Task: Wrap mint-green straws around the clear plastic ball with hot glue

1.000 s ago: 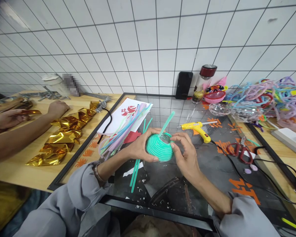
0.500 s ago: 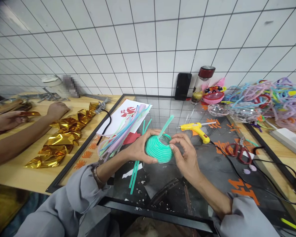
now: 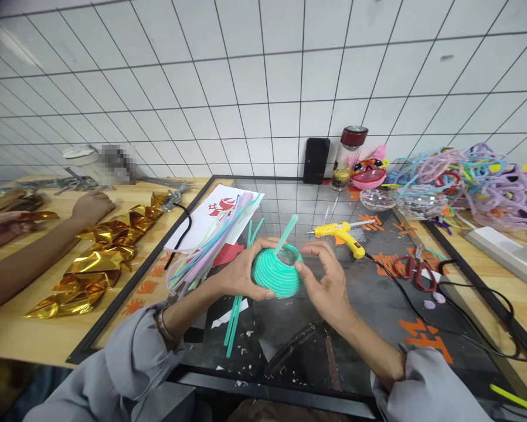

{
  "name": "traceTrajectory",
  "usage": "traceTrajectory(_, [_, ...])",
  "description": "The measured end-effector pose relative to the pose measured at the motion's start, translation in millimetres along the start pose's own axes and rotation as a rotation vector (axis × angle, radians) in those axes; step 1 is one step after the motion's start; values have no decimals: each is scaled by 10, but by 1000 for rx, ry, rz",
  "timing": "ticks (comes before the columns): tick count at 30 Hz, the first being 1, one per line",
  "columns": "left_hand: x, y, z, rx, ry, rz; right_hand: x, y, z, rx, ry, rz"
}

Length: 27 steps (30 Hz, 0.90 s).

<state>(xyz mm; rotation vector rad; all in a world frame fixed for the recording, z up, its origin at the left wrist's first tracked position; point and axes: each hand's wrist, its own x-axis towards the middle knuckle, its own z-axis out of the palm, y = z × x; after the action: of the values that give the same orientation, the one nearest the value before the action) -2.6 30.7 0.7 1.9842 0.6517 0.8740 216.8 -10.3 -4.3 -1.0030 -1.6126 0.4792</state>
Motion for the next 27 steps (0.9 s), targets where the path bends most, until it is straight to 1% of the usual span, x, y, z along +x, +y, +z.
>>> traceTrajectory(4, [4, 20, 19, 14, -19, 37, 19, -75, -39, 17, 0, -50])
traceTrajectory(8, [3, 54, 37, 50, -31, 42, 105, -258, -48, 33, -65, -44])
traceTrajectory(12, [-7, 82, 50, 71, -44, 40, 203, -377, -20, 101, -104, -91])
traceTrajectory(14, [-8, 82, 52, 70, -44, 48, 214, -366, -14, 121, -93, -78])
traceTrajectory(20, [13, 63, 43, 52, -60, 81, 145, -214, -42, 123, -35, 30])
traceTrajectory(27, [13, 60, 33, 58, -59, 76, 154, -201, -43, 148, -84, 30])
